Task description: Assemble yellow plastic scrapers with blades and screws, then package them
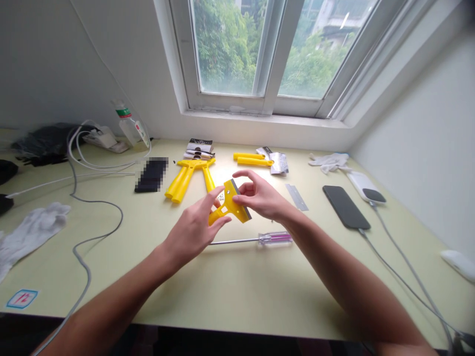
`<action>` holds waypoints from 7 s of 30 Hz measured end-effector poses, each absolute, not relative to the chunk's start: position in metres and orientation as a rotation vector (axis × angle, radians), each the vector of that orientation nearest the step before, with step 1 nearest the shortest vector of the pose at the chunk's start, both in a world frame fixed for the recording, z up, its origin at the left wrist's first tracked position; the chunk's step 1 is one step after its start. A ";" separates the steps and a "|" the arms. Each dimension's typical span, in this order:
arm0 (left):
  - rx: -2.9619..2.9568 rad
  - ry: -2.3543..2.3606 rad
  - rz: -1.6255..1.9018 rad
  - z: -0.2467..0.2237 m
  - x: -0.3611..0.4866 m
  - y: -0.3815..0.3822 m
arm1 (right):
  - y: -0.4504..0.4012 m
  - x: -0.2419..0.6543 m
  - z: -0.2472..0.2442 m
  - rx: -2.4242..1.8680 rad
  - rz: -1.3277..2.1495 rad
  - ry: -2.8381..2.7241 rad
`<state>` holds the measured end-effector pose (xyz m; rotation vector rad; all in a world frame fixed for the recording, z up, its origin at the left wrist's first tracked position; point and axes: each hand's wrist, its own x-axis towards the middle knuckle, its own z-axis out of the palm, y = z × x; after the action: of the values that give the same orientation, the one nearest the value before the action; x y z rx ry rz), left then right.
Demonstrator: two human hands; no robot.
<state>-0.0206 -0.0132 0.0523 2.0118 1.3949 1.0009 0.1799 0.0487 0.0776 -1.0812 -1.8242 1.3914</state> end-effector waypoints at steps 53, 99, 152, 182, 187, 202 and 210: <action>0.940 0.844 0.936 0.029 -0.018 0.005 | 0.081 0.263 0.067 -1.738 0.662 -2.909; 0.928 0.760 0.920 0.032 -0.019 0.002 | 0.039 0.218 0.090 -1.239 0.552 -2.691; 0.846 0.821 1.073 0.026 -0.024 0.013 | -0.001 0.266 0.159 -0.938 -0.007 -2.074; 0.969 0.934 1.323 0.026 -0.019 0.011 | -0.012 0.258 0.158 -1.173 -0.113 -2.115; 0.986 0.979 1.347 0.031 -0.017 0.009 | -0.011 0.261 0.158 -1.119 -0.033 -2.165; 0.907 0.990 1.340 0.028 -0.016 0.011 | -0.005 0.255 0.150 -0.888 0.172 -2.172; 0.868 0.923 1.354 0.028 -0.016 0.012 | 0.010 0.253 0.156 -0.631 -0.012 -1.528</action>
<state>-0.0160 0.0117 0.0279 0.8684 0.9227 1.3542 0.2534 0.0096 0.1559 -0.6305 -1.5277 -0.0119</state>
